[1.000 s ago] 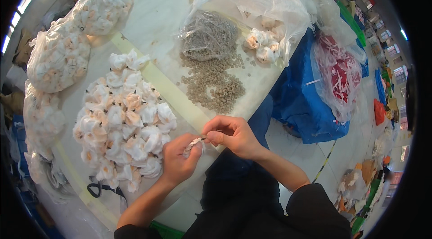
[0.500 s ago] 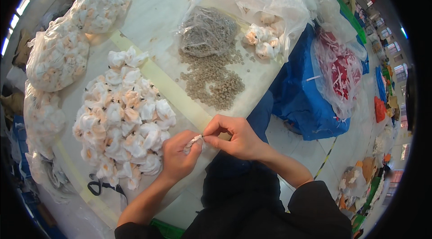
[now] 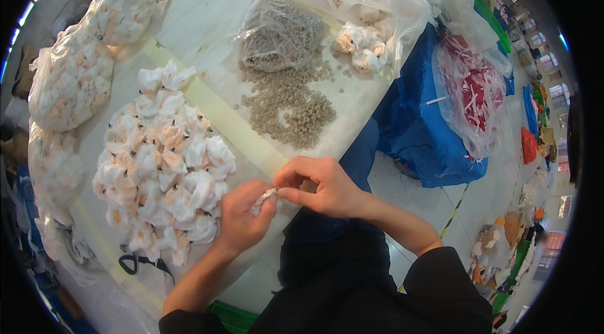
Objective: The person repeatedly picks small gray beads from a table and inserts them into white cotton balls, then places the finished items into a plastic bag. The process is continuous and repetitive throughout the clip.
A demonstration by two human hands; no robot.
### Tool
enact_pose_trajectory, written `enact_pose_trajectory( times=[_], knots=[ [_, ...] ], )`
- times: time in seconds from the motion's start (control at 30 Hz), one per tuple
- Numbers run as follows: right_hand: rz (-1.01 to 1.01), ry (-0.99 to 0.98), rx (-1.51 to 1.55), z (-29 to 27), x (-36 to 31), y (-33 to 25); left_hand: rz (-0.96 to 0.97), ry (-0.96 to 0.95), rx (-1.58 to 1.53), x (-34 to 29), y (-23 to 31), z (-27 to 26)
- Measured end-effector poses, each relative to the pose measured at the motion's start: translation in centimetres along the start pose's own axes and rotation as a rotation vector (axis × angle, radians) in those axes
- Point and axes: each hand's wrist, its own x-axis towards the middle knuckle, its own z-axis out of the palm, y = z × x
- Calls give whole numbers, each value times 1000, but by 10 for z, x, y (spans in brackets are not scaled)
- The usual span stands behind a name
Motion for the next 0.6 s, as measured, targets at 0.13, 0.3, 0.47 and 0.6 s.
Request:
enact_pose_trajectory(
  times=[0.13,0.3,0.47,0.6],
  knots=[
    [-97,23,-109,-2,-1,2,27,8,25,1,2,3],
    [-161,40,-156,-1,-3,-1,30,0,39,0,3,4],
    [-85,53,-97,-1,-12,2,57,-17,40,-1,1,8],
    [30,30,44,-4,-12,2,36,-16,37,0,2,7]
  ],
)
